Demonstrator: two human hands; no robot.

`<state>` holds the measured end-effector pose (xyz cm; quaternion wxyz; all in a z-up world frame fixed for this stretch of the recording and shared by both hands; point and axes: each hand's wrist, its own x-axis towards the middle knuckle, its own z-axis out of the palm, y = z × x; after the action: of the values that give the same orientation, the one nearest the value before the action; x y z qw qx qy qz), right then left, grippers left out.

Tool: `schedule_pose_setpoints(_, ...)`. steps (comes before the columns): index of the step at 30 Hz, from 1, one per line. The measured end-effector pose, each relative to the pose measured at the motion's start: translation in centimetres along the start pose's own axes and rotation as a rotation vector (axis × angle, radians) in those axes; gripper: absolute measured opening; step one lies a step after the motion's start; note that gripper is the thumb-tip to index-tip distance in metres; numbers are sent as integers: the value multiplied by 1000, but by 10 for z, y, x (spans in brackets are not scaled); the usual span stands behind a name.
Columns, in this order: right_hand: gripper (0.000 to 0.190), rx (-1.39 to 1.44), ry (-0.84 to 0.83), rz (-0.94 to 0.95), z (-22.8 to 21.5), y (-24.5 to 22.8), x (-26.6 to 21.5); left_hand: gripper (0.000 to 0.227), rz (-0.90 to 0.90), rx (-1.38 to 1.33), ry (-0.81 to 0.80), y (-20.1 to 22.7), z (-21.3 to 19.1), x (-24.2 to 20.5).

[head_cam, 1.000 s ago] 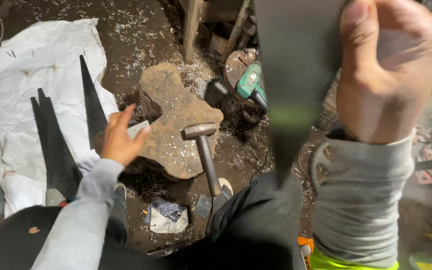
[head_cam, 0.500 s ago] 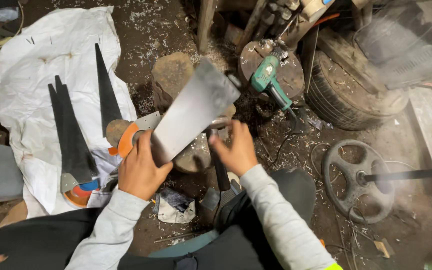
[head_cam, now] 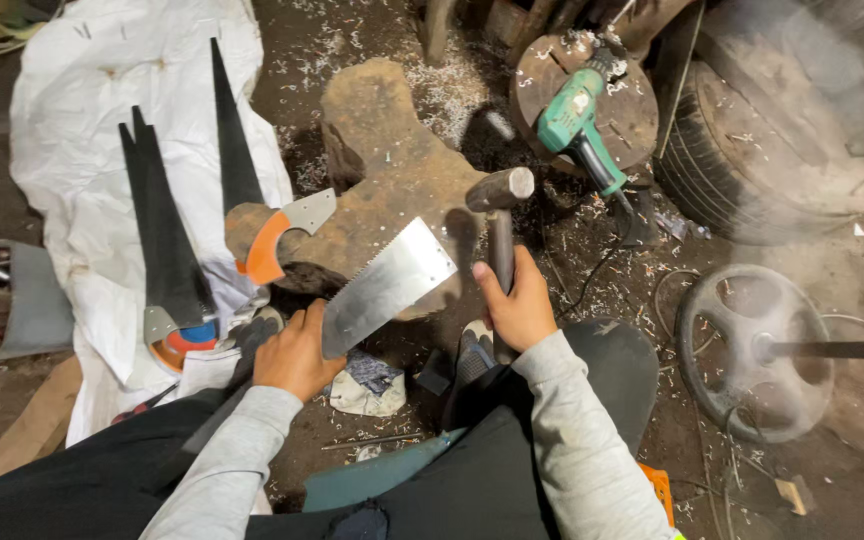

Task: The person aligns a metal saw blade with a plastic handle, uses a hammer and punch to mark and set fasteners, then uses a power drill to secure the blade to the handle. The person wipes the blade with a cloth after assembly.

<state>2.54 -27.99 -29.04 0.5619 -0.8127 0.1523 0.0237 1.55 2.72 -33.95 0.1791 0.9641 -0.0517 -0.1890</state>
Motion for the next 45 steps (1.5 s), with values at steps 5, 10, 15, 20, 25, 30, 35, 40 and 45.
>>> schedule_pose_setpoints(5, 31, -344, -1, -147, 2, 1, -8, 89, -35, 18, -23, 2, -1, 14)
schedule_pose_setpoints(10, 39, -528, -91, -41, 14, 24, 6, 90, 5, -22, 34, -1, -2, 20)
schedule_pose_setpoints(15, 43, -558, -153, -30, 14, 23, 17, 109, 187, 70, 225, 15, -29, 5)
schedule_pose_setpoints(20, 43, -642, -181, -55, 7, 21, 18, 23, 330, -216, 335, 25, -13, -38)
schedule_pose_setpoints(25, 43, -614, -181, -65, 8, 20, 21, 18, 130, -210, -565, 17, 107, -13)
schedule_pose_setpoints(30, 46, -572, -169, -23, 9, 15, 17, 101, 84, 428, -781, -20, 219, 6)
schedule_pose_setpoints(35, 43, -606, -183, 8, 11, 15, 18, 54, -34, 382, -492, -77, 270, 57)
schedule_pose_setpoints(40, 44, -545, -170, 31, 13, 14, 15, 31, 15, 142, -522, -82, 320, 24)
schedule_pose_setpoints(45, 47, -507, -181, 17, 10, 5, 20, 21, 276, 159, -722, -53, 348, 4)
